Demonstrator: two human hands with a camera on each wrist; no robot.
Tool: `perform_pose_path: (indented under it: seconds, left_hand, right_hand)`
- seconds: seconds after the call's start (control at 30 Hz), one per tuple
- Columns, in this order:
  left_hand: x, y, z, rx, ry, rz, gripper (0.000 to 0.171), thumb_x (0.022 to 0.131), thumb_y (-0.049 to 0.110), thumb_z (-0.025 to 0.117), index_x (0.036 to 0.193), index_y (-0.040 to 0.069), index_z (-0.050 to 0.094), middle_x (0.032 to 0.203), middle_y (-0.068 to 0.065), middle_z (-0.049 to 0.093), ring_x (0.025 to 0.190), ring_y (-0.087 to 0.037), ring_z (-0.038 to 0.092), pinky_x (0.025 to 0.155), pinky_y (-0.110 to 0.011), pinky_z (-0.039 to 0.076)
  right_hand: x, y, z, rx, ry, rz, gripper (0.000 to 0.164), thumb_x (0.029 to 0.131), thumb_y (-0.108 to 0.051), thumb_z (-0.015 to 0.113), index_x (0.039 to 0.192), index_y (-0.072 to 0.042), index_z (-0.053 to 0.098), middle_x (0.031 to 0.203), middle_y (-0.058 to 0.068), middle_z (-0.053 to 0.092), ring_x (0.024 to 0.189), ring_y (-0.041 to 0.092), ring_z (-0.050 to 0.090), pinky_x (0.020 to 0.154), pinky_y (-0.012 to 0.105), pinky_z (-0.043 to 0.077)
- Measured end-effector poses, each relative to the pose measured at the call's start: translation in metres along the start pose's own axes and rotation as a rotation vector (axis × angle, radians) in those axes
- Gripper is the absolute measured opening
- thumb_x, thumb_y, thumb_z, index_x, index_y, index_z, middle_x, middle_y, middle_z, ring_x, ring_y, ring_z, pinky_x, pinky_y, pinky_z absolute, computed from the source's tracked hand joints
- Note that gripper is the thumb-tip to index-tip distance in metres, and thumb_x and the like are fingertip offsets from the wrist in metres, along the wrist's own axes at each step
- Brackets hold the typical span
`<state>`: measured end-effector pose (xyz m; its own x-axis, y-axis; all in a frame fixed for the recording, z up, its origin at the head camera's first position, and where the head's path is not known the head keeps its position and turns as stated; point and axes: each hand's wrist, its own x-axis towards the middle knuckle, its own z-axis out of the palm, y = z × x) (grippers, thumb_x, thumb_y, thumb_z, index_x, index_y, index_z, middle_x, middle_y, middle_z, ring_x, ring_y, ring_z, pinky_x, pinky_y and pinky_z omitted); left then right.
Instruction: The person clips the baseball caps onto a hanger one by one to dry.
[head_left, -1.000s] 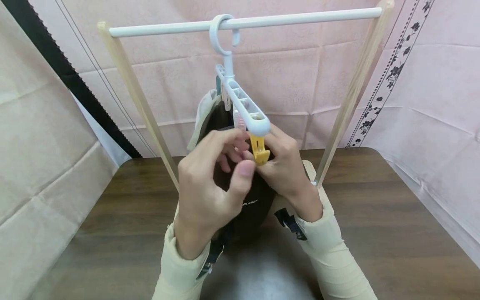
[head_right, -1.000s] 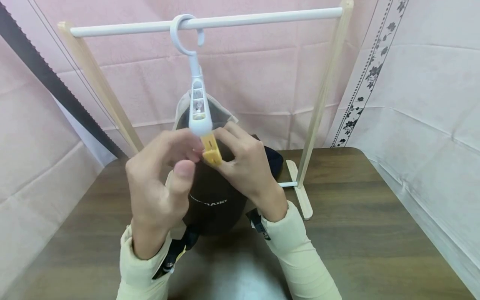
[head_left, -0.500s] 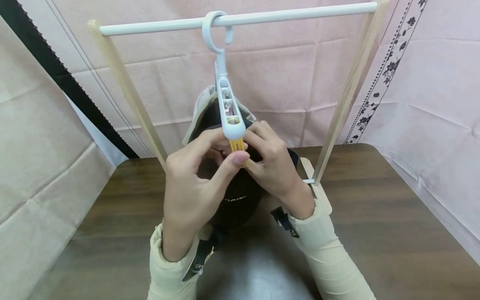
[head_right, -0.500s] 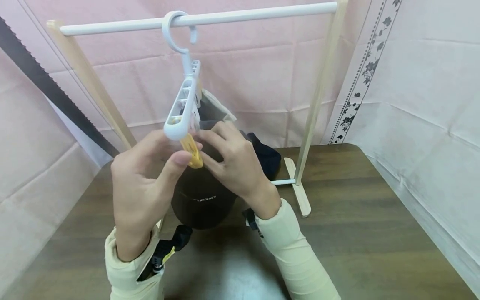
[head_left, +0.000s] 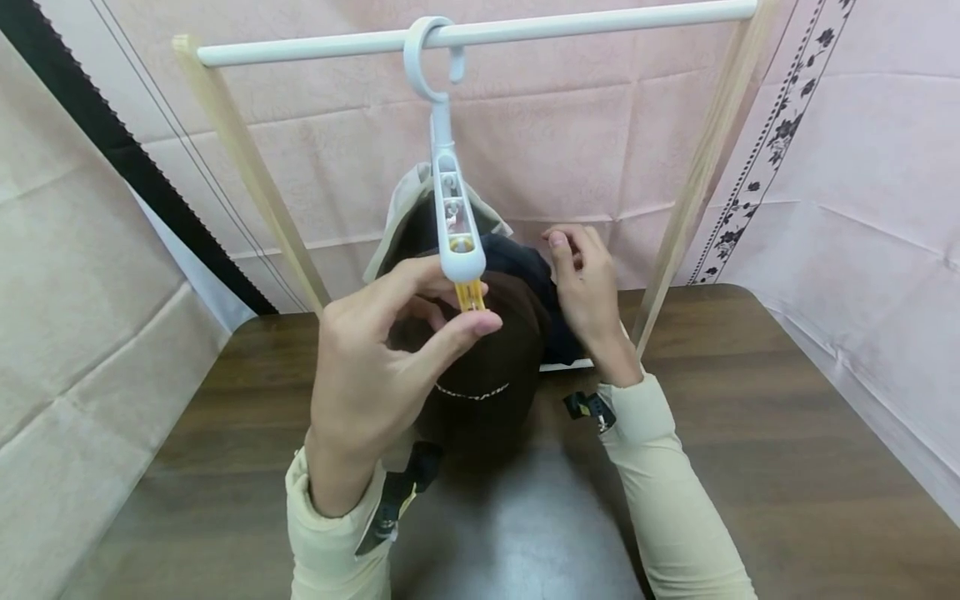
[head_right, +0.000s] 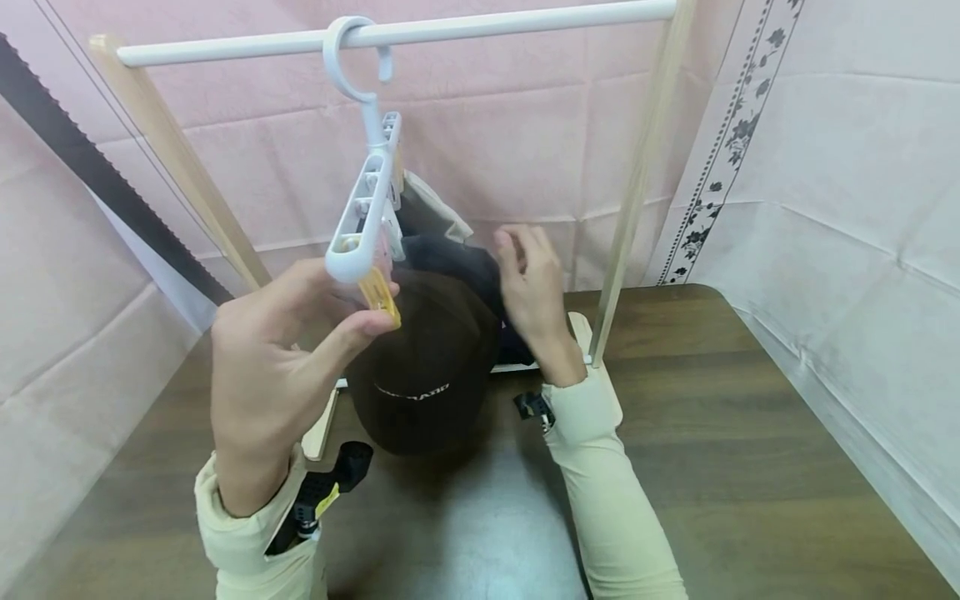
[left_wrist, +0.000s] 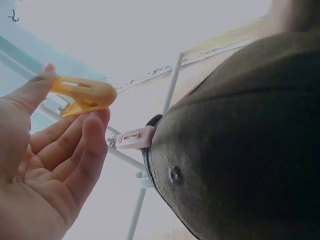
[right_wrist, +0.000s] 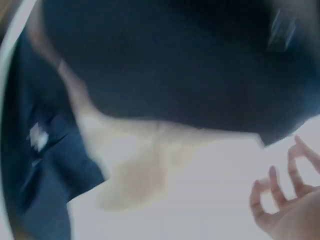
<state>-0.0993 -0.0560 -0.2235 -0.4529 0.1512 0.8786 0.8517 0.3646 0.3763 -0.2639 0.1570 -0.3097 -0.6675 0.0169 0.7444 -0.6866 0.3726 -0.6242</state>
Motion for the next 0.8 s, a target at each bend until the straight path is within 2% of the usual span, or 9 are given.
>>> perform_pose_path:
  seconds: [0.13,0.23,0.37,0.47,0.57,0.67,0.8]
  left_hand:
    - [0.001,0.000,-0.002,-0.013,-0.010,0.003,0.041,0.077,0.003,0.093,0.111,-0.006,0.073,0.092,-0.007,0.077,0.081,-0.011,0.070,0.073,-0.025,0.060]
    - [0.001,0.000,-0.003,-0.036,-0.009,0.020,0.042,0.077,0.001,0.093,0.111,-0.008,0.071,0.094,-0.009,0.077,0.082,-0.011,0.071,0.073,-0.026,0.061]
    - [0.002,0.001,-0.003,-0.025,0.014,0.043,0.043,0.077,0.001,0.093,0.111,-0.010,0.070,0.097,-0.011,0.078,0.083,-0.011,0.071,0.072,-0.026,0.061]
    - [0.001,0.001,-0.004,0.004,0.049,0.038,0.041,0.078,0.005,0.094,0.110,-0.008,0.071,0.094,-0.009,0.077,0.084,-0.011,0.070,0.072,-0.025,0.061]
    - [-0.001,0.002,-0.006,0.016,0.069,0.022,0.038,0.080,0.009,0.093,0.108,-0.007,0.072,0.091,-0.008,0.075,0.083,-0.012,0.070,0.072,-0.024,0.060]
    - [-0.002,0.002,-0.007,0.017,0.071,0.006,0.038,0.081,0.009,0.093,0.108,-0.007,0.073,0.091,-0.007,0.075,0.083,-0.012,0.070,0.072,-0.024,0.060]
    - [-0.003,0.002,-0.006,0.013,0.067,0.001,0.038,0.081,0.009,0.093,0.109,-0.007,0.073,0.091,-0.008,0.075,0.082,-0.012,0.069,0.071,-0.023,0.060]
  right_hand:
    - [-0.003,0.042,-0.010,-0.171,-0.169,0.305,0.039,0.113,-0.028,0.051,0.127,0.005,0.065,0.120,0.023,0.063,0.105,0.037,0.062,0.093,0.047,0.050]
    - [-0.011,0.062,-0.016,-0.312,-0.295,0.469,0.046,0.112,-0.033,0.051,0.131,0.008,0.059,0.127,0.029,0.060,0.117,0.045,0.060,0.101,0.057,0.048]
    - [-0.019,0.071,-0.021,-0.500,-0.471,0.653,0.059,0.111,-0.042,0.050,0.134,0.012,0.056,0.126,0.036,0.059,0.109,0.050,0.062,0.093,0.058,0.052]
    - [-0.021,0.076,-0.019,-0.597,-0.573,0.717,0.062,0.111,-0.044,0.051,0.130,0.015,0.060,0.117,0.037,0.065,0.096,0.049,0.068,0.082,0.056,0.056]
    - [-0.025,0.082,-0.016,-0.643,-0.615,0.720,0.061,0.111,-0.043,0.052,0.124,0.015,0.065,0.112,0.036,0.068,0.093,0.047,0.070,0.083,0.056,0.058]
    - [-0.030,0.091,-0.015,-0.640,-0.620,0.720,0.061,0.110,-0.044,0.052,0.120,0.014,0.067,0.112,0.036,0.068,0.095,0.047,0.070,0.087,0.056,0.057]
    - [-0.037,0.106,-0.015,-0.578,-0.571,0.754,0.059,0.109,-0.046,0.054,0.116,0.011,0.067,0.117,0.035,0.066,0.102,0.047,0.066,0.093,0.055,0.053]
